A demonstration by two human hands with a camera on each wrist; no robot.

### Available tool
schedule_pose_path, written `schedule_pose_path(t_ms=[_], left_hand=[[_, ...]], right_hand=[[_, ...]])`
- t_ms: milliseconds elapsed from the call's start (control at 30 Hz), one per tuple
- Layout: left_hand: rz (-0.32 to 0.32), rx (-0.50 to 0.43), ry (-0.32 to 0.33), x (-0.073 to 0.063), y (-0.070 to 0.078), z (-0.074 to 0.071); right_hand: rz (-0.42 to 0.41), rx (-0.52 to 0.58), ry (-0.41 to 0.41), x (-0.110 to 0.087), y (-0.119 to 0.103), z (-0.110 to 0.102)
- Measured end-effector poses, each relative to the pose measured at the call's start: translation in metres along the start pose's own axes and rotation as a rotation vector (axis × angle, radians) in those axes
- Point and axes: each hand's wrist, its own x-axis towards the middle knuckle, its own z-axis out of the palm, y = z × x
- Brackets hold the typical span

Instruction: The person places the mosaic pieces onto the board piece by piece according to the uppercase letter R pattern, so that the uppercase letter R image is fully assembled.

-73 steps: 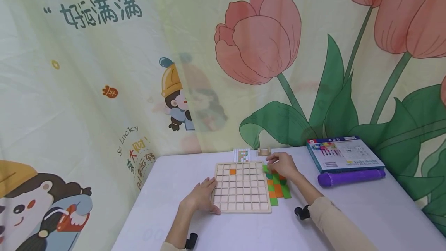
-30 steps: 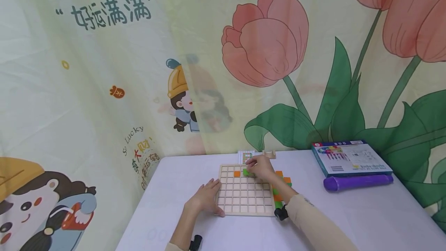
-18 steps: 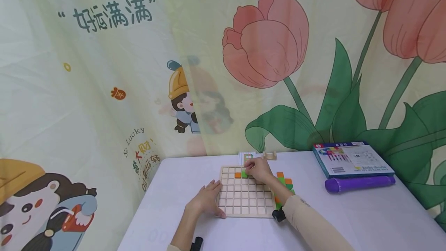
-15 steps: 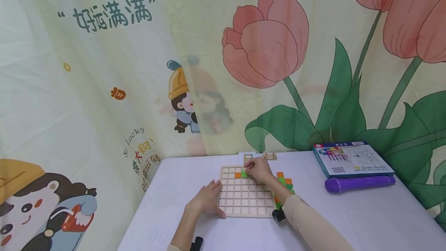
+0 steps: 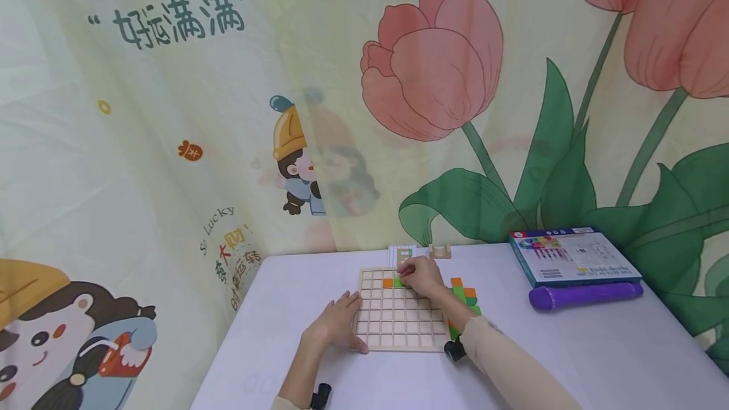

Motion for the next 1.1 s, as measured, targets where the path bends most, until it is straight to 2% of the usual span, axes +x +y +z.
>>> schedule_pose_path(t_ms=[233, 433, 633, 900, 1100], left_hand=[[-0.003, 0.002, -0.007, 0.0, 0.001, -0.001], [0.001, -0.002, -0.005, 0.001, 0.0, 0.001], [0.0, -0.02, -0.009, 0.0, 0.002, 0.0], [0.0, -0.019, -0.008, 0.0, 0.001, 0.0], [0.005, -0.035, -0.006, 0.001, 0.002, 0.001]], right_hand=[[0.032, 0.048, 0.012, -0.008, -0.004, -0.014], [0.022, 0.019, 0.057, -0.013, -0.004, -0.029], [0.035, -0.049, 0.078, -0.018, 0.005, -0.044], [0.039, -0.02, 0.101, -0.028, 0.021, -0.059], [0.067, -0.055, 0.113, -0.035, 0.032, -0.075]])
